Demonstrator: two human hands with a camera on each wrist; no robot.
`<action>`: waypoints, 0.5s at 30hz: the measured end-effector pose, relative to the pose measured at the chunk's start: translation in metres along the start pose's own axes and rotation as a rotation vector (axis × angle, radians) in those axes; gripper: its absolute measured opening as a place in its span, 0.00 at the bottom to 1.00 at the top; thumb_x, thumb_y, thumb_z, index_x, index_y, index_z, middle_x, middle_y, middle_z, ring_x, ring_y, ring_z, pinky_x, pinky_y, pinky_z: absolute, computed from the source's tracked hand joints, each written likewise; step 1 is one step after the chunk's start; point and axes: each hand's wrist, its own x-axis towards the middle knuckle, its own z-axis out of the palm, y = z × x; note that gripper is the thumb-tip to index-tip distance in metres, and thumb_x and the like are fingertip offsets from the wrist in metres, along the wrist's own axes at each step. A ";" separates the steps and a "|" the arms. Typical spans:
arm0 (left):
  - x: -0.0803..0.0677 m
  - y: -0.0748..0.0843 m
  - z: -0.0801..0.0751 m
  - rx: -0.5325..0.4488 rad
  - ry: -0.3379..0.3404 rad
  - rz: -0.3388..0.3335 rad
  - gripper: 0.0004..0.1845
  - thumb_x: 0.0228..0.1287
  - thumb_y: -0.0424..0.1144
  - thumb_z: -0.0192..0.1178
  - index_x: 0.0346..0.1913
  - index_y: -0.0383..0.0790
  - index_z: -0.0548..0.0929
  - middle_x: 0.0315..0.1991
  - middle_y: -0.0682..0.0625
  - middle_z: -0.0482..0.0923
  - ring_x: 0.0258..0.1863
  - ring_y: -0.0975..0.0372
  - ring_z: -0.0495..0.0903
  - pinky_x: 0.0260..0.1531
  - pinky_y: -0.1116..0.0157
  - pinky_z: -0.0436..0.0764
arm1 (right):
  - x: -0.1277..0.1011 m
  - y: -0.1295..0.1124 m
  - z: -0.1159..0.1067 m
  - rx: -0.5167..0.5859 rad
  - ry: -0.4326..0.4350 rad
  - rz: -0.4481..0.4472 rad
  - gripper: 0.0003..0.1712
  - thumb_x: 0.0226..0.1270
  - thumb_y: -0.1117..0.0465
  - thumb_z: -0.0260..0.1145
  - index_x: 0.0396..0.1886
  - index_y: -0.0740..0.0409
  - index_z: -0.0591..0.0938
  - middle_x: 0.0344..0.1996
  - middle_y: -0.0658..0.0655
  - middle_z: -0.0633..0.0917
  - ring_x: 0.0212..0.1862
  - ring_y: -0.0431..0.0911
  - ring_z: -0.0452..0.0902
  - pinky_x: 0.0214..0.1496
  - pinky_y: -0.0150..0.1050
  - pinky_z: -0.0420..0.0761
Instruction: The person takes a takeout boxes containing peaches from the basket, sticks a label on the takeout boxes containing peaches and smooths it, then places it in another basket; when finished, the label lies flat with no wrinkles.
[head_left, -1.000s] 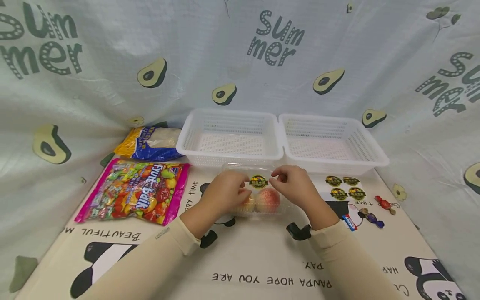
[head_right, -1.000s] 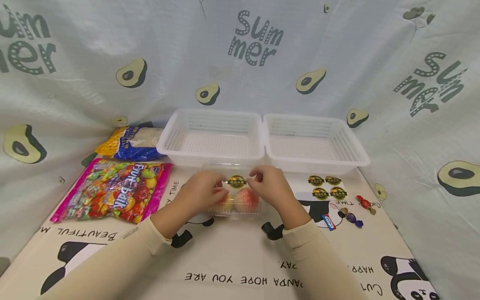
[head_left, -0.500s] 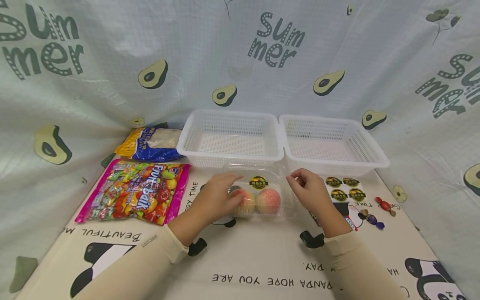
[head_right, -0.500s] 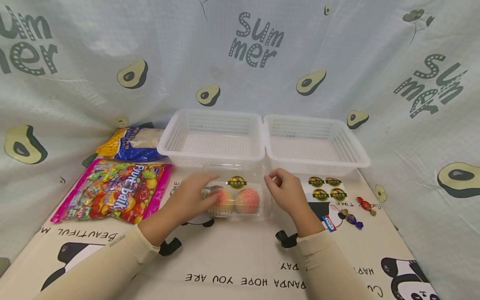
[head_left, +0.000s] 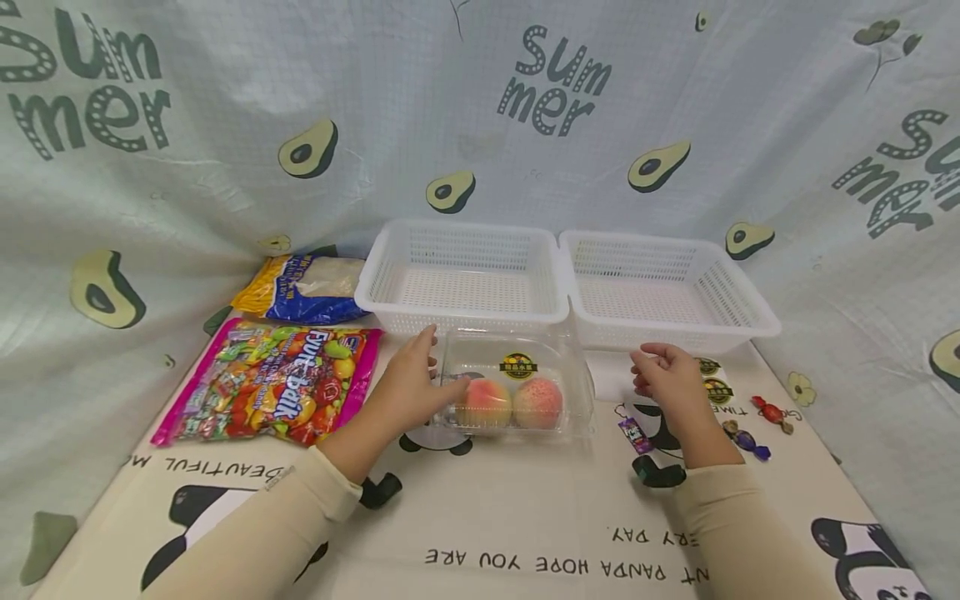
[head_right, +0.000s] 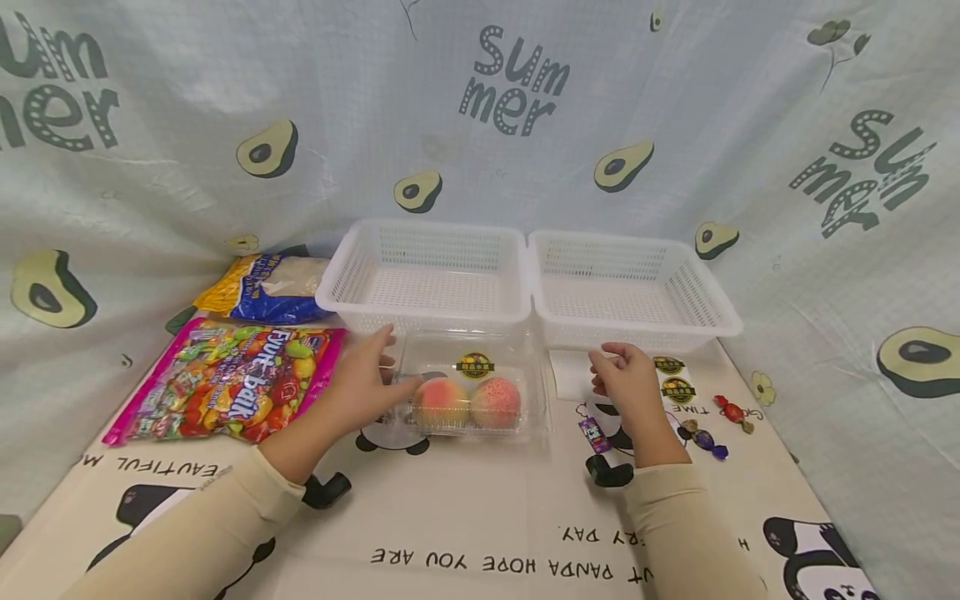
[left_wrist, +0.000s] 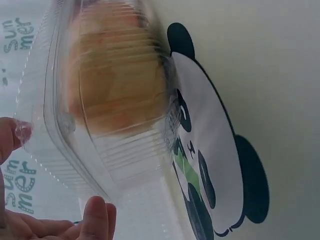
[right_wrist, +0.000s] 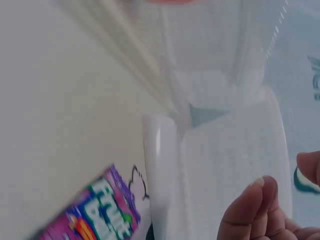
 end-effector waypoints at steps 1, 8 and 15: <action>0.001 0.000 -0.001 -0.020 -0.013 -0.030 0.51 0.59 0.54 0.72 0.79 0.39 0.57 0.71 0.42 0.70 0.60 0.47 0.80 0.54 0.47 0.85 | 0.001 0.002 -0.004 0.057 0.009 0.034 0.36 0.77 0.48 0.63 0.73 0.67 0.66 0.38 0.53 0.84 0.35 0.40 0.81 0.39 0.31 0.86; 0.005 -0.005 -0.004 -0.089 -0.065 -0.136 0.48 0.60 0.54 0.71 0.78 0.40 0.61 0.72 0.39 0.70 0.58 0.48 0.81 0.47 0.52 0.87 | 0.012 0.002 -0.031 0.429 0.062 0.206 0.35 0.72 0.48 0.68 0.69 0.58 0.65 0.42 0.52 0.81 0.39 0.40 0.81 0.43 0.30 0.86; 0.008 -0.017 -0.003 -0.195 -0.126 -0.222 0.45 0.61 0.55 0.72 0.76 0.42 0.65 0.61 0.38 0.80 0.52 0.50 0.84 0.47 0.53 0.88 | 0.025 -0.004 -0.042 0.557 0.119 0.277 0.23 0.73 0.46 0.66 0.57 0.51 0.70 0.51 0.53 0.76 0.48 0.42 0.79 0.52 0.31 0.85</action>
